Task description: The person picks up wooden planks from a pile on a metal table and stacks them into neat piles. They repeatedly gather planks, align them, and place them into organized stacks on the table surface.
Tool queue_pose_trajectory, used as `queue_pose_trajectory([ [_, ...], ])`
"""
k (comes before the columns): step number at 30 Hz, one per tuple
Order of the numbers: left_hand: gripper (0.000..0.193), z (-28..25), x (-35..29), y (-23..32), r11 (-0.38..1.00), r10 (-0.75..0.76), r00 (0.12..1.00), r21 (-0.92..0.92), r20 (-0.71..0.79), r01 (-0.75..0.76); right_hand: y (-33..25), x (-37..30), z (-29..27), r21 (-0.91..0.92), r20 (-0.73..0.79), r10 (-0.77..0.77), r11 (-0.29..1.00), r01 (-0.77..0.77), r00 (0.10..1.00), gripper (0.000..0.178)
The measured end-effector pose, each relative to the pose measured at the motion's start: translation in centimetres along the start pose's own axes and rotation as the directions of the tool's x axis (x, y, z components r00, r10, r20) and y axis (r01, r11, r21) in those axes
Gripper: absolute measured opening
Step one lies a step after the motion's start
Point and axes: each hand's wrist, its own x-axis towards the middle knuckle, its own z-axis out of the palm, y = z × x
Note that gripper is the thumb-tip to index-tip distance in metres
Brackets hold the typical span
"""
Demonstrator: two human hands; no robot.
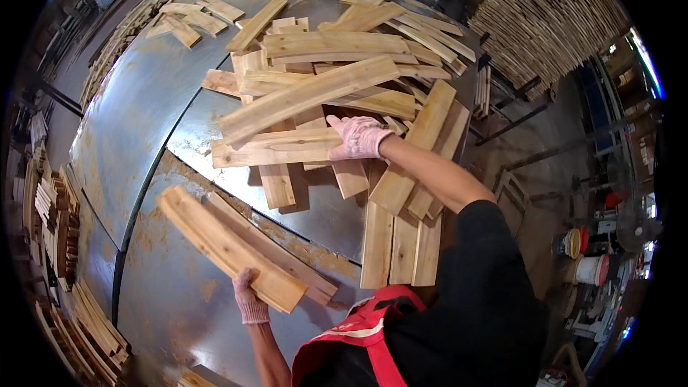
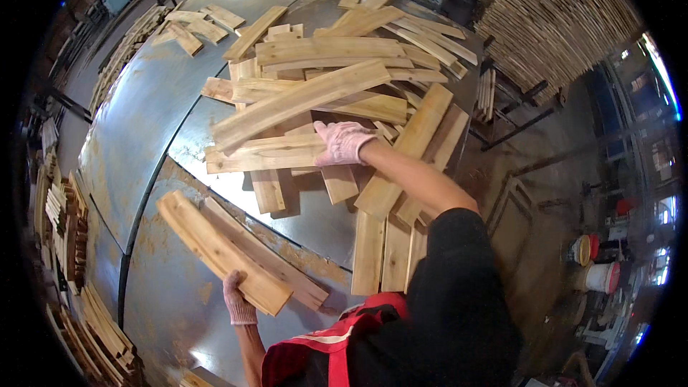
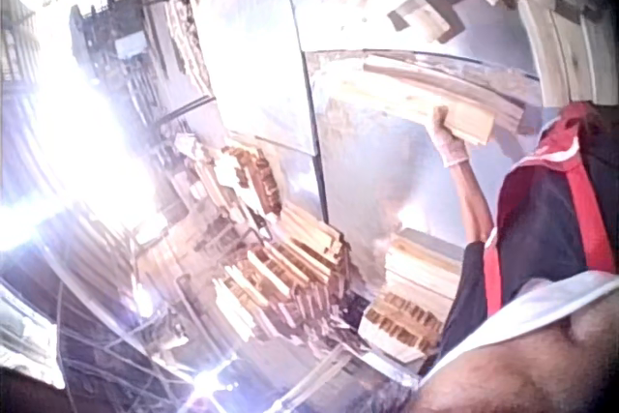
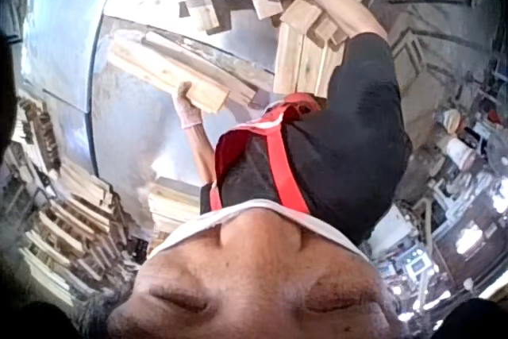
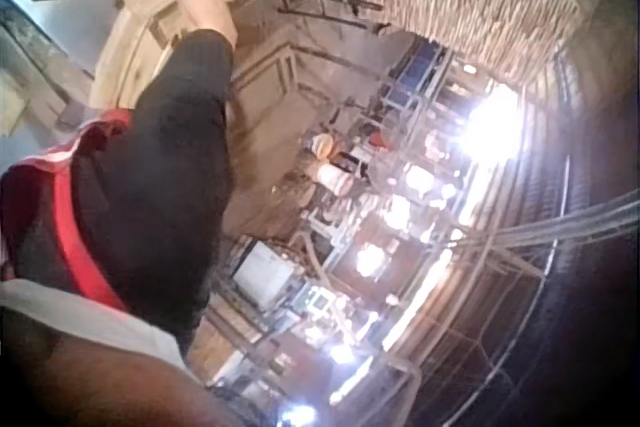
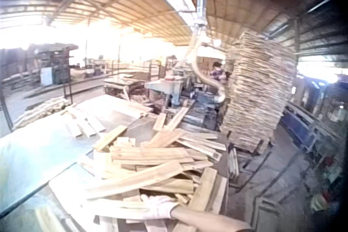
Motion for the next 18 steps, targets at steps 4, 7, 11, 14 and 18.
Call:
queue_pose_trajectory([
  [4, 0.048, -4.3, -5.3, -1.5, 0.996, 0.040, 0.999, 0.082, 0.014, -0.041, -6.7, -5.1, 9.7, 0.155, -0.180, -0.122, 0.976, 0.150, 0.976, 0.039],
  [7, 0.060, -4.2, -8.6, -3.3, 0.990, 0.041, 0.999, 0.136, 0.005, -0.042, -15.5, -11.3, 21.5, 0.617, -0.289, -0.022, 0.760, 0.203, 0.957, 0.037],
  [11, 0.064, -5.7, -8.5, -5.1, 0.985, -0.121, 0.991, -0.114, 0.050, 0.126, -24.6, -16.4, 27.2, 0.209, -0.031, -0.311, 0.927, 0.310, 0.950, 0.027],
  [14, 0.063, -5.5, -11.3, -1.6, 0.952, -0.251, 0.962, -0.149, 0.111, 0.266, -20.3, -15.6, 16.5, 0.067, -0.159, -0.476, 0.869, 0.490, 0.865, 0.023],
  [18, 0.054, -10.8, -11.1, 0.2, 0.988, 0.044, 0.995, 0.153, -0.094, -0.030, -5.6, -11.6, 7.7, 0.220, -0.705, 0.271, 0.962, -0.160, 0.656, 0.064],
])
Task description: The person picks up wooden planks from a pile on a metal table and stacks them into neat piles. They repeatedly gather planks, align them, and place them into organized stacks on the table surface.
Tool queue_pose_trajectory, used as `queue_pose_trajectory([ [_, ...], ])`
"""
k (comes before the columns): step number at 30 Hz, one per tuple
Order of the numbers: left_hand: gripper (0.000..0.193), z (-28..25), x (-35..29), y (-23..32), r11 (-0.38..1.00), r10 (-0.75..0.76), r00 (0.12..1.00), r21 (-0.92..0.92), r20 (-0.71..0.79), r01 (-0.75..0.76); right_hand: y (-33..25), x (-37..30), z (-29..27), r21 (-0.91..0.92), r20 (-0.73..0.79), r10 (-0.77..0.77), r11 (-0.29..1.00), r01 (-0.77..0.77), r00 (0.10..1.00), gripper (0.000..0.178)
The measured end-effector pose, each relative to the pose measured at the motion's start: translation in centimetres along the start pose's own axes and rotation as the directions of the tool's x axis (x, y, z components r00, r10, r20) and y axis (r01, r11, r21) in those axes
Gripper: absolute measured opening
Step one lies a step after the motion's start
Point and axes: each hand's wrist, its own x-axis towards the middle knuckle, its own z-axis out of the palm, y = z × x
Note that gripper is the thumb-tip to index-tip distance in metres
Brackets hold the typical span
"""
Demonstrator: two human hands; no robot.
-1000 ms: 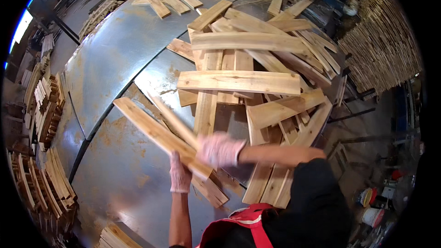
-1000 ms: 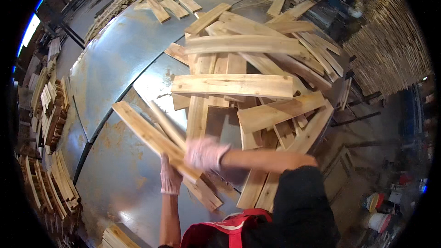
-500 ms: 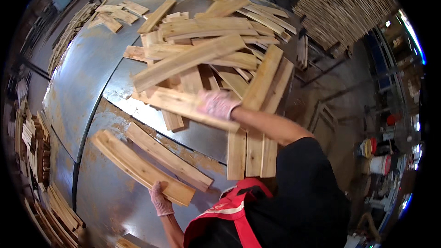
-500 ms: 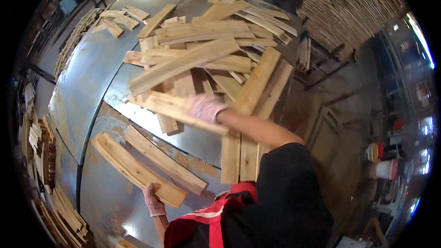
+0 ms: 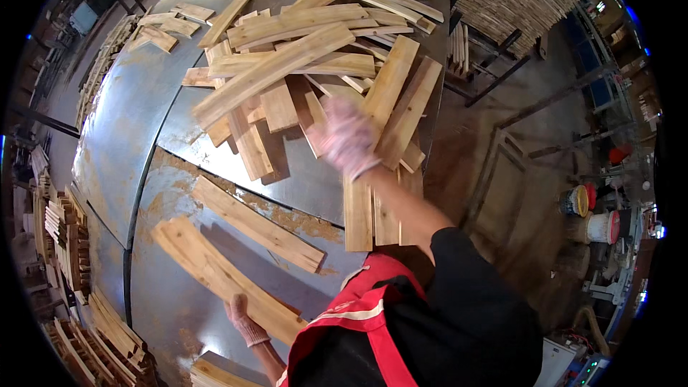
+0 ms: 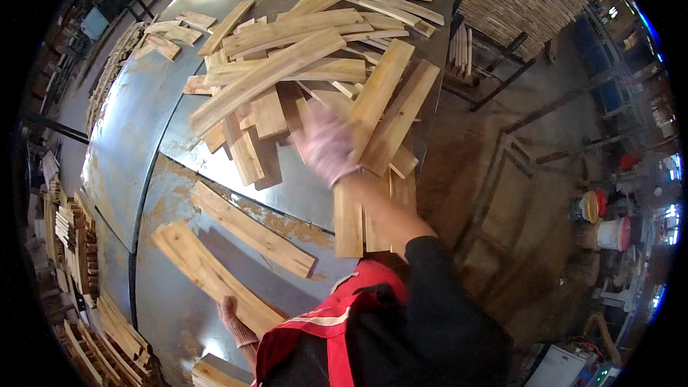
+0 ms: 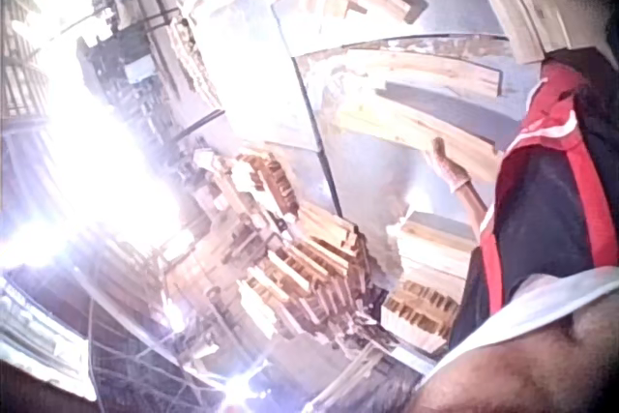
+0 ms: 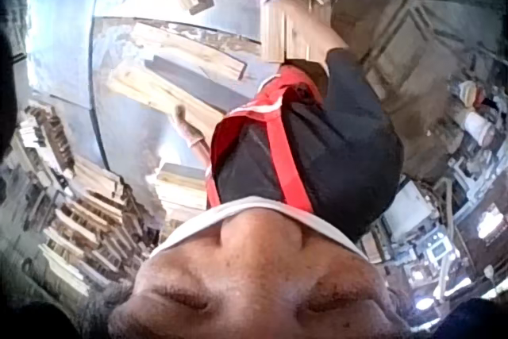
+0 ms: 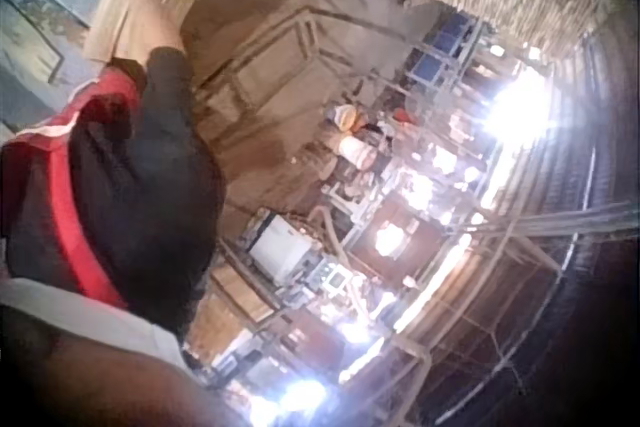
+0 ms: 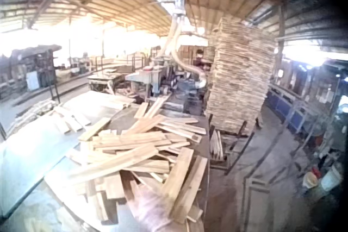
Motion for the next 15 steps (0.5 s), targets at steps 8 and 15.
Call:
queue_pose_trajectory([
  [8, 0.086, 0.5, 3.0, -4.2, 0.712, 0.176, 0.924, 0.692, -0.339, 0.118, 15.5, 1.6, 3.3, -0.163, -0.048, 0.563, 0.810, -0.563, 0.825, 0.112],
  [15, 0.109, 12.4, 10.4, 6.1, 0.234, 0.647, 0.732, 0.859, 0.211, -0.455, 22.1, -0.8, -3.1, 0.115, 0.071, 0.608, 0.782, -0.612, 0.791, 0.105],
])
